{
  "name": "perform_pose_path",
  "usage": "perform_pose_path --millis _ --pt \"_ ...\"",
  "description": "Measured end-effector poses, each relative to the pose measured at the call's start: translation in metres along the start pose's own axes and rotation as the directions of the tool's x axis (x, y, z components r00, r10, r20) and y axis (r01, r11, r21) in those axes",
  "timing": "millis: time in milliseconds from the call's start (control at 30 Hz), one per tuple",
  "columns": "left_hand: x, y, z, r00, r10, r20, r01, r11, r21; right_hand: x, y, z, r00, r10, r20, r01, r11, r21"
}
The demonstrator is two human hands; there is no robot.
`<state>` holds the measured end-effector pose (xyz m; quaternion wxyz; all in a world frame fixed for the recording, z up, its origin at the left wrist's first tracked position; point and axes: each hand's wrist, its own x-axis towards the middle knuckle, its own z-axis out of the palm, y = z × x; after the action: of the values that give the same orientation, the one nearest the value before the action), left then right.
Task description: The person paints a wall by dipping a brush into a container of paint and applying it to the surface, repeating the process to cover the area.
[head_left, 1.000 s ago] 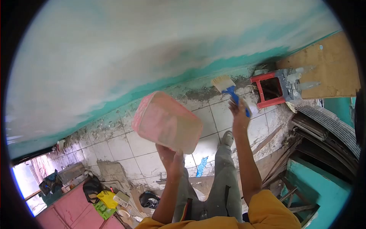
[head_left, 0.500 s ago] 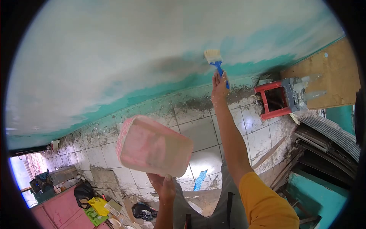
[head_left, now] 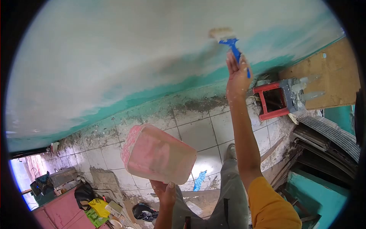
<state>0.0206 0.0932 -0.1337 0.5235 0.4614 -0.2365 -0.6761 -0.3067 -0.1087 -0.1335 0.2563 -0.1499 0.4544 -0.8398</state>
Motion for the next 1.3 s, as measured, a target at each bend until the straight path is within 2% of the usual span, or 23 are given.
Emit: perform_pose_path --millis 67,100,167,200,267,367,433,567,633,767,833,867,1000,1067,1100,1167,1233,1300 --pt "0.001 0.001 -0.001 1.0 -0.009 0.019 0.009 1.0 0.001 -0.005 -0.008 0.002 0.996 -0.06 0.061 0.052 0.991 0.125" --pt "0.002 0.003 0.005 1.0 0.0 0.005 0.0 1.0 -0.006 -0.006 0.0 -0.003 0.997 -0.055 0.061 0.047 0.991 0.125" --pt "0.003 0.0 0.004 1.0 0.014 -0.02 -0.015 1.0 -0.013 -0.007 0.029 -0.017 0.997 -0.049 0.062 0.031 0.966 0.257" --pt "0.001 -0.004 0.001 1.0 0.024 -0.018 -0.024 1.0 0.0 -0.007 0.053 -0.028 0.997 -0.039 0.065 0.021 0.966 0.256" --pt "-0.002 -0.011 -0.01 0.999 0.034 -0.019 -0.034 0.999 0.014 -0.007 0.111 -0.057 0.993 0.099 -0.057 -0.09 0.985 0.144" --pt "-0.003 -0.021 -0.025 1.0 0.024 -0.003 -0.024 1.0 0.009 -0.016 0.182 -0.103 0.975 0.206 -0.087 -0.2 0.977 0.075" --pt "-0.004 -0.022 -0.02 0.998 0.059 -0.03 -0.058 0.998 0.027 -0.021 0.208 -0.12 0.902 0.373 -0.219 -0.38 0.925 0.009" --pt "-0.006 -0.02 0.0 0.993 0.082 -0.083 -0.083 0.997 -0.01 -0.013 0.185 -0.112 0.88 0.411 -0.238 -0.42 0.907 0.012" --pt "-0.011 -0.019 0.003 0.997 0.04 -0.068 -0.041 0.999 -0.014 -0.003 0.146 -0.088 0.949 0.314 -0.024 -0.314 0.949 0.012" --pt "-0.015 -0.017 0.007 0.997 0.063 -0.045 -0.06 0.996 0.066 -0.006 0.05 -0.031 0.98 0.19 0.055 -0.191 0.981 0.015" --pt "-0.018 -0.016 0.003 0.999 0.051 -0.015 -0.05 0.996 0.08 -0.018 0.019 -0.015 0.986 0.006 0.164 -0.032 0.987 0.159" --pt "-0.018 -0.014 0.003 0.998 0.054 -0.015 -0.053 0.995 0.081 -0.02 0.011 -0.009 0.986 -0.024 0.163 -0.004 0.986 0.169" --pt "-0.017 -0.016 -0.008 1.0 0.001 -0.002 -0.001 1.0 0.024 -0.016 0.065 -0.027 0.992 -0.006 0.128 -0.022 0.977 0.213" --pt "-0.013 -0.018 -0.016 1.0 -0.029 -0.011 0.029 1.0 0.007 -0.016 0.123 -0.053 0.996 0.092 0.02 -0.093 0.994 0.061" --pt "-0.01 -0.018 -0.02 1.0 -0.023 0.007 0.023 1.0 0.003 -0.018 0.142 -0.064 0.996 0.088 0.017 -0.089 0.994 0.068" --pt "-0.005 -0.016 -0.022 1.0 -0.02 0.024 0.02 1.0 0.005 -0.028 0.172 -0.085 0.965 0.235 -0.117 -0.234 0.972 0.02" --pt "-0.001 -0.011 -0.016 0.999 0.016 -0.051 -0.017 1.0 -0.011 -0.029 0.212 -0.112 0.943 0.284 -0.174 -0.288 0.958 0.002" --pt "-0.002 -0.009 -0.024 1.0 0.01 -0.022 -0.01 1.0 0.005 -0.03 0.215 -0.116 0.917 0.324 -0.233 -0.337 0.941 -0.015"
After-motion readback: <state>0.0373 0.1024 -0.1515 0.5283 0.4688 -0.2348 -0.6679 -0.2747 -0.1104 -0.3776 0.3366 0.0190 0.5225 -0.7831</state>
